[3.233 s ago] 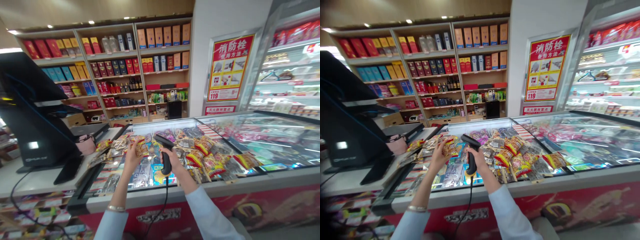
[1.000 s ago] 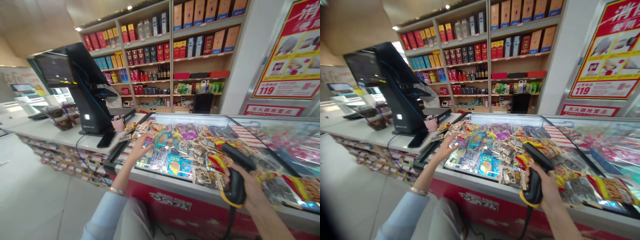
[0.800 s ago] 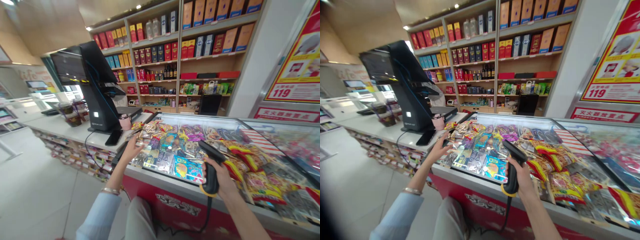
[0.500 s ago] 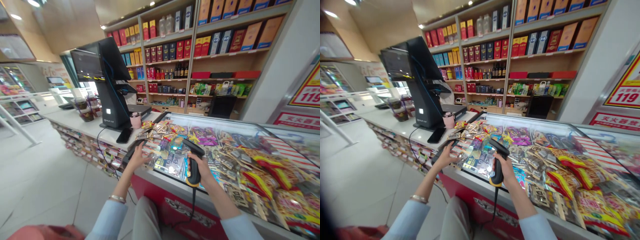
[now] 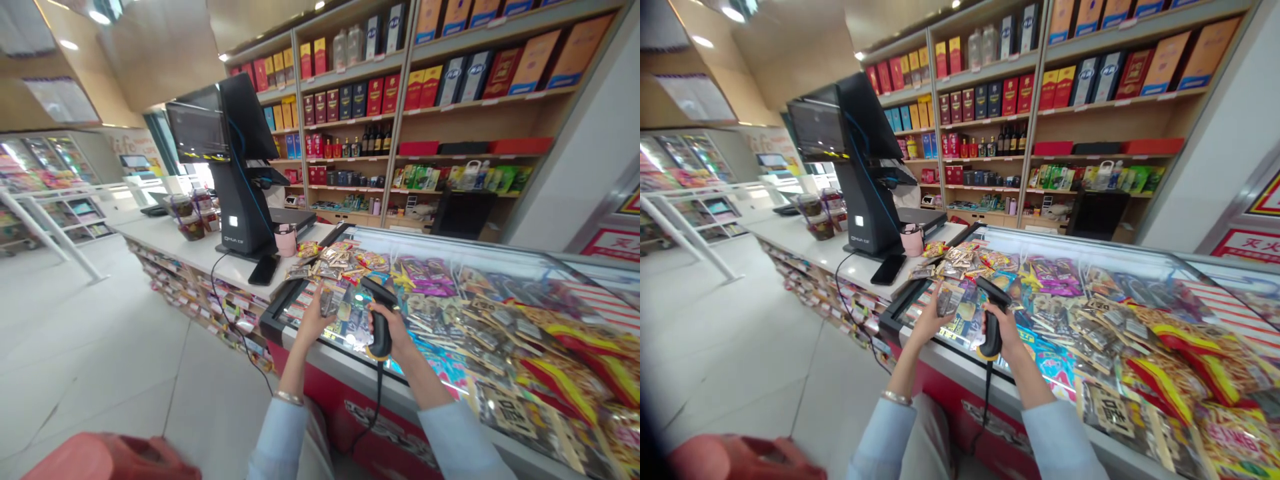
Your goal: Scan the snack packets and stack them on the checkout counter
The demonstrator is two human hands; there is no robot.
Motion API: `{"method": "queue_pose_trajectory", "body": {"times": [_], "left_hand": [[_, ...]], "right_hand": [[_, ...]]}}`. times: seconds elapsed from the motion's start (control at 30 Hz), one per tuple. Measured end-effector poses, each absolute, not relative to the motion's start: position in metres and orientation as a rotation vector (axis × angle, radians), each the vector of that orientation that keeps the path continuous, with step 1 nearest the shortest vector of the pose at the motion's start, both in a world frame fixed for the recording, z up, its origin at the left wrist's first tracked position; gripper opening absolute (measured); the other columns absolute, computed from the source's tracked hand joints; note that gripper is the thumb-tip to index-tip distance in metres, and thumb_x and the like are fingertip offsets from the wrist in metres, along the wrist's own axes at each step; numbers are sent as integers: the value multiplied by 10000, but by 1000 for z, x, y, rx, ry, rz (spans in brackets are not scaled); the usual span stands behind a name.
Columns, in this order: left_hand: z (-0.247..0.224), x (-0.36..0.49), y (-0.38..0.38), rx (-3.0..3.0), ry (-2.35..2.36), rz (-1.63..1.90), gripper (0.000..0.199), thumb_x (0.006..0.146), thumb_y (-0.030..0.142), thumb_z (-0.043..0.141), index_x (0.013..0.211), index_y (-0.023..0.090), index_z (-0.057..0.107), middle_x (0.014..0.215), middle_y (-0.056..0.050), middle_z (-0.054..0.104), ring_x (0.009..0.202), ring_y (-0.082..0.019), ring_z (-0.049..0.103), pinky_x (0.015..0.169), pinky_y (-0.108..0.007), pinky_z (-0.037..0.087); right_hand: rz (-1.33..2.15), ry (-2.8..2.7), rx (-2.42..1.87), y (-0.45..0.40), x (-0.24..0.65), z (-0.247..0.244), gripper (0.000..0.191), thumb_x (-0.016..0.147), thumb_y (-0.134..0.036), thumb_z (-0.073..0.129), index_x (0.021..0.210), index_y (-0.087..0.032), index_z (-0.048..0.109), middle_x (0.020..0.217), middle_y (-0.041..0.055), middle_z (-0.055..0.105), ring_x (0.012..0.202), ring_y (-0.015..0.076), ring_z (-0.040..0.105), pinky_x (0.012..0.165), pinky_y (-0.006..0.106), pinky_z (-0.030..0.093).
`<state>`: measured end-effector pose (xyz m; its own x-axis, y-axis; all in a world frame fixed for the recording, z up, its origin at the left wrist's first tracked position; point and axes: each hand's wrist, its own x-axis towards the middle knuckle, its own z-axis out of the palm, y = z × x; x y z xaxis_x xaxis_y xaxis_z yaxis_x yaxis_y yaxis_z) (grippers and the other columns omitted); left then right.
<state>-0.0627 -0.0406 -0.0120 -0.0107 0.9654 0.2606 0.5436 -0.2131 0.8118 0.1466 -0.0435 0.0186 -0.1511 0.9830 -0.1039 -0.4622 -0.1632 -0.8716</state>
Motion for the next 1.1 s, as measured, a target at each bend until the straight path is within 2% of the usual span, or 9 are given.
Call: {"method": "queue_pose_trajectory", "body": {"times": [0.1,0.2,0.27,0.43,0.67,1.1], "left_hand": [[-4,-61,-25,1899,1473,1348,863,747,170,629,1512,254,239,1502,-98,422,1380,-233,403,1131,-389,321],[11,-63,-8,1902,1561,1502,662,777,204,628,1407,263,434,1382,-88,527,1305,-231,475,1115,-401,343],[22,-65,1,1881,1614,1580,611,761,208,655,1347,257,488,1308,-84,563,1238,-234,521,1084,-408,377],[41,-66,11,2002,1597,1613,727,678,197,739,1344,228,450,1276,-96,541,1221,-266,506,1053,-413,395],[46,-55,1,2102,1639,1516,751,706,152,688,1391,237,390,1212,-97,472,1152,-256,531,1033,-429,408],[71,-49,-1,2128,1707,1498,757,714,60,629,1395,258,363,1258,-110,431,1203,-278,518,1021,-440,439]], "right_hand": [[1605,-865,-844,-44,145,14,280,617,-389,774,696,-164,630,484,-24,566,371,102,493,359,209,402],[1612,-865,-831,-45,145,15,278,623,-391,775,692,-167,627,484,-26,563,373,100,491,362,207,401],[1613,-859,-830,-46,145,16,279,619,-389,777,695,-166,628,488,-23,567,373,100,492,360,207,399],[1588,-863,-837,-49,145,19,288,599,-387,782,693,-159,632,485,-17,572,369,102,488,362,217,408],[1573,-928,-834,-51,143,20,272,616,-385,766,638,-162,611,482,-7,575,364,117,499,367,237,414],[1591,-970,-823,-51,143,15,274,631,-387,753,619,-169,587,481,-10,576,359,111,495,361,228,408]]}}
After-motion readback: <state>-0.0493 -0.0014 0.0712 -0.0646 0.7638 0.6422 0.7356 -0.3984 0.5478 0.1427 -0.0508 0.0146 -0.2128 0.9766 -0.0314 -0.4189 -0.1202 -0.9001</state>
